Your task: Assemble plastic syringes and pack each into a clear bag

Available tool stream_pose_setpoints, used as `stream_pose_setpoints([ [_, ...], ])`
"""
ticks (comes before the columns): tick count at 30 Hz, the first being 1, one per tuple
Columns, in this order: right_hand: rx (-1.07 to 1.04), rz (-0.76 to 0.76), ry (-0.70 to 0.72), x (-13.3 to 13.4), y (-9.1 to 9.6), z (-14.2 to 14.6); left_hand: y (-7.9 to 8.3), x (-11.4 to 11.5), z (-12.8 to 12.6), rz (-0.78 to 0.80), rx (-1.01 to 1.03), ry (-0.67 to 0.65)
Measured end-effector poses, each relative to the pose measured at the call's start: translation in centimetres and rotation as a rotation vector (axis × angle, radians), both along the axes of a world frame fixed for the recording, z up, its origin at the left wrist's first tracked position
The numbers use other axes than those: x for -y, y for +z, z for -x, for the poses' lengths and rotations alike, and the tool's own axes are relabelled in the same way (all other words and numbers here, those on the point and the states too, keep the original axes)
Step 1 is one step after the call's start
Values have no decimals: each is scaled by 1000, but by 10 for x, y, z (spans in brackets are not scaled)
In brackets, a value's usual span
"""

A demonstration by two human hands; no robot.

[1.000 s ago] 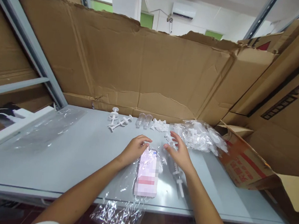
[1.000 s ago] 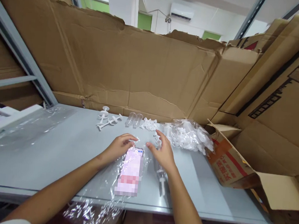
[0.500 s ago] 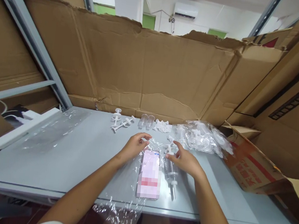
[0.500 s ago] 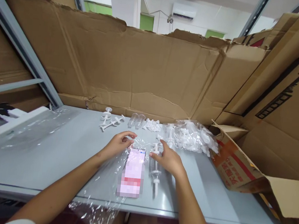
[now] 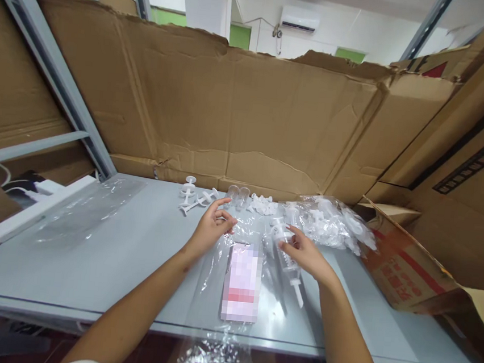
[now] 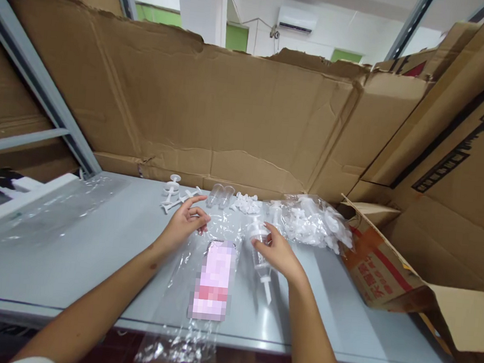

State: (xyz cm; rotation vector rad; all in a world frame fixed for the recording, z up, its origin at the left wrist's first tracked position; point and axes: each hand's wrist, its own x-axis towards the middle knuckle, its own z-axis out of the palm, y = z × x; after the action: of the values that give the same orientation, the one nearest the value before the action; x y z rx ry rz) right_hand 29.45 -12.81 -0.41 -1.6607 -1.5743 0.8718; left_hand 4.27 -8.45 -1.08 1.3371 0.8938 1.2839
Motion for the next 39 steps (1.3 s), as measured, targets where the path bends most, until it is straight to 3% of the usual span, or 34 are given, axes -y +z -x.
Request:
stream_pose_setpoints([
  [8,-752,-23,70,4,15,-1,6,1,3,75,161,-123],
  [14,-1043,-72,103,5,19,7,7,7,1,64,122,-185],
  [24,-1052,-73,317,11,23,16,4,7,-3,73,157,-86],
  [28,-976,-126,378,11,18,21,2,9,-6,49,138,-63],
  [32,-877,-72,446,13,13,26,0,10,-9,32,131,-32],
  [39,-902,-86,393,12,10,32,-1,11,-11,-8,106,-60],
])
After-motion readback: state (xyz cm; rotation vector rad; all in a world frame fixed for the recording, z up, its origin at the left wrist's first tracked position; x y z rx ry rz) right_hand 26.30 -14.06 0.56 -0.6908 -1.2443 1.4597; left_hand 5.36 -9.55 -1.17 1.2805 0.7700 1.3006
